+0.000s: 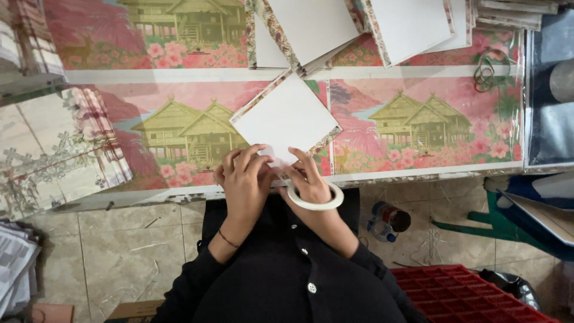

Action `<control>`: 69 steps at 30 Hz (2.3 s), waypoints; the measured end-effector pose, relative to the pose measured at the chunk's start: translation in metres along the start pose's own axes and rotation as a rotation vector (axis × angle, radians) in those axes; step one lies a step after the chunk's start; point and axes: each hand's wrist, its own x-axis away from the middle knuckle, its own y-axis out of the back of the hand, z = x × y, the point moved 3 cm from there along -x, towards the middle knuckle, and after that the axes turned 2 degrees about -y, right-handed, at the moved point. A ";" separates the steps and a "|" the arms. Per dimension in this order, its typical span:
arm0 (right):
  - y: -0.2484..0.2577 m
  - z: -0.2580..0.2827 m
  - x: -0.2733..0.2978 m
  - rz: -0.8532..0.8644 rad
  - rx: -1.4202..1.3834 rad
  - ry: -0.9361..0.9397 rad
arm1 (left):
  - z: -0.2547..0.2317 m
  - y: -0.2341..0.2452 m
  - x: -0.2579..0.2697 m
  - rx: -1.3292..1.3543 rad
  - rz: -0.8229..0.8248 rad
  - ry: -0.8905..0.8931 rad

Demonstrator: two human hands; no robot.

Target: The person applies glue to the spine of a book using a white glue stick, then presses the cover onto the glued area. They repeat this process for several books, stacking the finished ones on the table.

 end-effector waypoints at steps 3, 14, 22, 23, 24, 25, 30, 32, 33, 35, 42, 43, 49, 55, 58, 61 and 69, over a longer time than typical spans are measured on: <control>0.017 -0.001 -0.003 0.065 -0.127 0.064 | 0.001 0.009 0.000 0.059 0.031 0.019; 0.018 -0.023 -0.002 -0.087 -0.120 0.038 | -0.012 0.021 -0.001 0.091 0.051 0.074; 0.012 -0.037 -0.019 -0.027 -0.091 0.037 | -0.022 0.022 -0.002 0.190 0.207 0.151; 0.013 -0.036 -0.021 -0.029 -0.091 0.037 | -0.020 0.021 -0.002 0.189 0.207 0.149; 0.014 -0.036 -0.023 -0.014 -0.075 0.039 | -0.017 0.018 -0.002 0.197 0.225 0.168; 0.016 -0.035 -0.023 0.004 -0.057 0.038 | -0.015 0.015 -0.001 0.207 0.246 0.189; 0.015 -0.037 -0.026 0.026 -0.023 0.024 | -0.020 0.017 -0.001 0.236 0.166 0.146; 0.015 -0.039 -0.026 0.029 -0.028 0.019 | -0.020 0.014 0.000 0.228 0.155 0.141; 0.016 -0.040 -0.025 0.055 -0.054 0.008 | -0.020 0.012 0.001 0.218 0.141 0.141; 0.019 -0.043 -0.025 0.080 -0.079 -0.006 | -0.021 0.008 0.002 0.208 0.130 0.138; 0.032 -0.052 -0.034 0.132 -0.195 0.013 | -0.019 0.003 0.001 0.176 0.155 0.142; 0.035 -0.054 -0.037 0.130 -0.184 0.039 | -0.018 0.001 0.001 0.180 0.154 0.142; 0.091 -0.071 -0.066 0.013 -0.163 -0.003 | -0.019 0.004 -0.001 0.160 0.213 0.181; 0.105 -0.123 -0.073 -0.141 -0.046 -0.010 | -0.023 0.011 -0.006 0.122 0.277 0.212; 0.098 -0.132 -0.072 -0.167 -0.052 -0.055 | -0.025 0.015 -0.008 0.124 0.304 0.213; 0.094 -0.131 -0.075 -0.161 -0.018 -0.065 | -0.025 0.013 -0.007 0.111 0.299 0.220; 0.082 -0.138 -0.077 -0.148 0.040 -0.093 | -0.025 0.014 -0.010 0.127 0.337 0.235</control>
